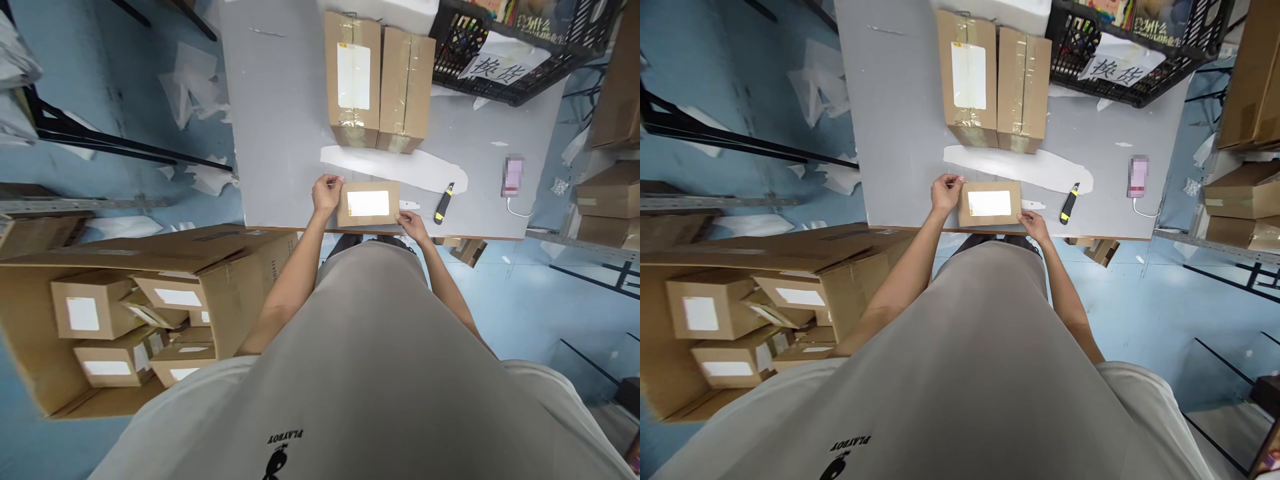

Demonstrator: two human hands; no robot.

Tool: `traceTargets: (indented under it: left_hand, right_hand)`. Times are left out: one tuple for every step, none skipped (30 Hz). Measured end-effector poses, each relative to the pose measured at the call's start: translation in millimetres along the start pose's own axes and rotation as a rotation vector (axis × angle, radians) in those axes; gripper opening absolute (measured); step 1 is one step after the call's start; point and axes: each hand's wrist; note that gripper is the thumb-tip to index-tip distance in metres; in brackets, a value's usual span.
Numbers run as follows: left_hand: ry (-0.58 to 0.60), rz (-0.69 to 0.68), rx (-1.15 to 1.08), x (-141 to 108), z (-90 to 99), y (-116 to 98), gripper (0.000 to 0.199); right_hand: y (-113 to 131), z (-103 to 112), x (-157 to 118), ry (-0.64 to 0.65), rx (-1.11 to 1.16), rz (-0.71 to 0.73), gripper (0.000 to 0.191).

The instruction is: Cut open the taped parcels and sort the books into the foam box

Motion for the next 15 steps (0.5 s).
traceTargets:
  left_hand:
    - [0.001,0.007,-0.008,0,0.0,0,0.025]
    - [0.0,0.013,-0.021,-1,-0.2,1,0.025]
    - [-0.001,0.016,-0.036,-1,-0.4,1,0.025]
    - [-0.002,0.019,-0.05,-1,-0.7,2,0.025]
    - [-0.001,0.022,-0.063,-1,-1.0,2,0.025]
    - [0.001,0.027,-0.075,-1,-1.4,2,0.025]
    - [0.006,0.035,-0.09,0,-1.5,1,0.026]
    - [0.013,0.042,-0.112,0,-1.4,2,0.028]
    - [0.022,0.047,-0.144,0,-0.7,2,0.034]
    - [0.029,0.05,-0.183,-2,0.6,4,0.04]
    - [0.037,0.056,-0.228,-5,2.7,7,0.047]
    - [0.05,0.069,-0.274,-9,5.5,12,0.052]
    - [0.066,0.093,-0.312,-15,8.9,18,0.055]
    - [0.084,0.128,-0.338,-22,12.8,25,0.055]
    - [0.106,0.172,-0.353,-31,16.8,34,0.054]
  right_hand:
    - [0,0,0,0.003,-0.002,0.002,0.051]
    - [0,1,0,0.005,-0.003,0.005,0.051]
    - [0,1,1,0.006,-0.004,0.008,0.051]
    - [0,1,1,0.008,-0.005,0.011,0.051]
    - [0,1,2,0.009,-0.006,0.013,0.05]
    - [0,2,3,0.012,-0.007,0.015,0.05]
    - [0,2,4,0.017,-0.009,0.018,0.05]
    - [1,3,5,0.023,-0.013,0.02,0.05]
    - [1,3,5,0.03,-0.02,0.023,0.051]
    - [2,4,5,0.036,-0.028,0.025,0.052]
    - [2,5,4,0.04,-0.036,0.025,0.053]
    - [3,6,3,0.042,-0.041,0.021,0.054]
    - [3,7,1,0.042,-0.041,0.011,0.056]
    - [4,8,-2,0.041,-0.036,-0.004,0.059]
    - [4,9,-5,0.04,-0.028,-0.024,0.062]
Point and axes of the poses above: each hand's wrist, its own x-axis towards the middle knuckle, its own z-axis out of the back of the hand, y = z × x, and after that the axes turned 15 degrees about z, right-handed
